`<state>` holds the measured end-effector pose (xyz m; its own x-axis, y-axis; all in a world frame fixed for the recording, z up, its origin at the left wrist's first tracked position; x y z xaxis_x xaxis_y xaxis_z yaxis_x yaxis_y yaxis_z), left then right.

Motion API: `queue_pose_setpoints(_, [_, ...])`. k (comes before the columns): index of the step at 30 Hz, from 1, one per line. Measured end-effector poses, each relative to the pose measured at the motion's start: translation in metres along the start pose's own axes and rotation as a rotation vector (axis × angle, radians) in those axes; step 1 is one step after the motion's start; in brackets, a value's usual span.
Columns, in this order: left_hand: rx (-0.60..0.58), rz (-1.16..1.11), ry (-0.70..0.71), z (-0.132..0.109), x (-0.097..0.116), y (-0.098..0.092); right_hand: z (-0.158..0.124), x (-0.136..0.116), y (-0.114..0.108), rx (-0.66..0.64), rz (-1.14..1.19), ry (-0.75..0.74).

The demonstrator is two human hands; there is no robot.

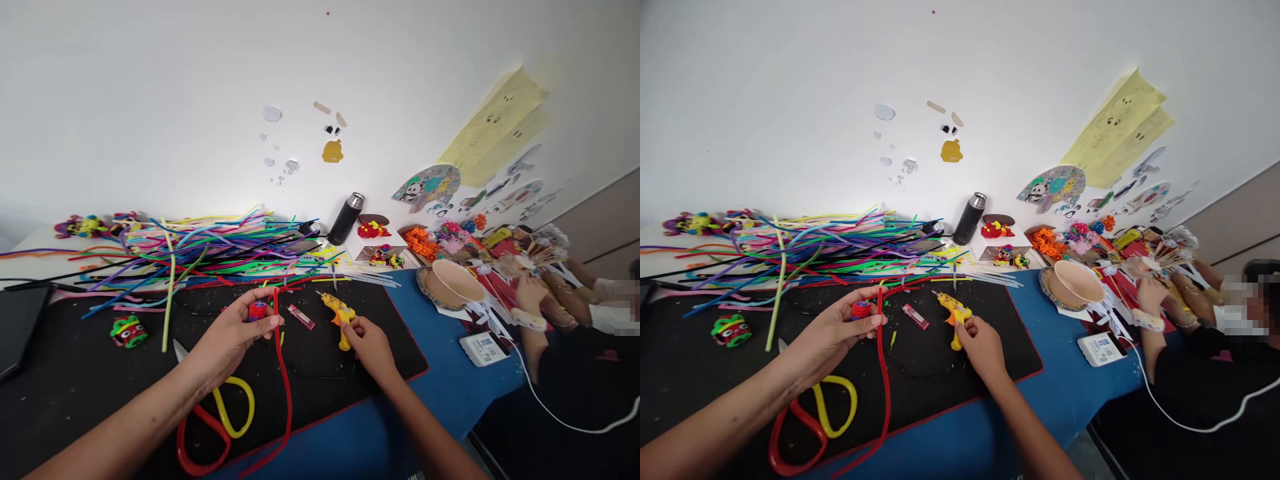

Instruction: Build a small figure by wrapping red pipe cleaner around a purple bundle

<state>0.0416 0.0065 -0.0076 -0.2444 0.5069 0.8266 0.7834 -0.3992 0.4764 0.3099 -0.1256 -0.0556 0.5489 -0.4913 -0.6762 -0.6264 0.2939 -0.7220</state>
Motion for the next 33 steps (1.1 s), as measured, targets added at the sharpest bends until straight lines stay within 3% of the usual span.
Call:
queue_pose_setpoints(7, [-0.028,-0.058,-0.010,-0.002,0.000,0.003,-0.007,-0.005,0.006,-0.121,0.663,0.154])
queue_pose_setpoints(12, [-0.029,-0.083,-0.014,-0.002,0.002,0.004,-0.010,-0.023,0.018,-0.177,1.066,0.161])
queue_pose_setpoints(22, [-0.046,-0.085,0.029,-0.005,0.007,0.006,0.000,-0.085,0.029,-0.445,1.407,-0.016])
queue_pose_setpoints(25, [-0.074,0.132,0.117,-0.003,0.008,0.000,-0.003,-0.091,0.036,-0.556,1.474,-0.015])
queue_pose_setpoints(27, [-0.064,0.439,0.223,0.000,0.010,-0.008,-0.004,-0.090,0.043,-0.606,1.496,0.016])
queue_pose_setpoints(30, [-0.025,0.943,0.308,0.004,0.009,-0.021,-0.001,-0.084,0.049,-0.610,1.510,0.062])
queue_pose_setpoints(33, [-0.045,1.229,0.301,0.009,0.005,-0.027,0.004,-0.078,0.048,-0.573,1.507,0.087])
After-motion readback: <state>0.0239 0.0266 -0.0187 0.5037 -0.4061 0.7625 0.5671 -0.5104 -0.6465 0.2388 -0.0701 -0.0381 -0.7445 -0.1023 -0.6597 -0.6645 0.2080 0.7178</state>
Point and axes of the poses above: each hand's wrist, its own z-axis towards the middle knuckle, its own y-axis out of the palm, x = y × z, the point moved 1 cm from there along z, towards the middle knuckle, and after that the axes turned 3 degrees about -x, right-handed, at the moved point
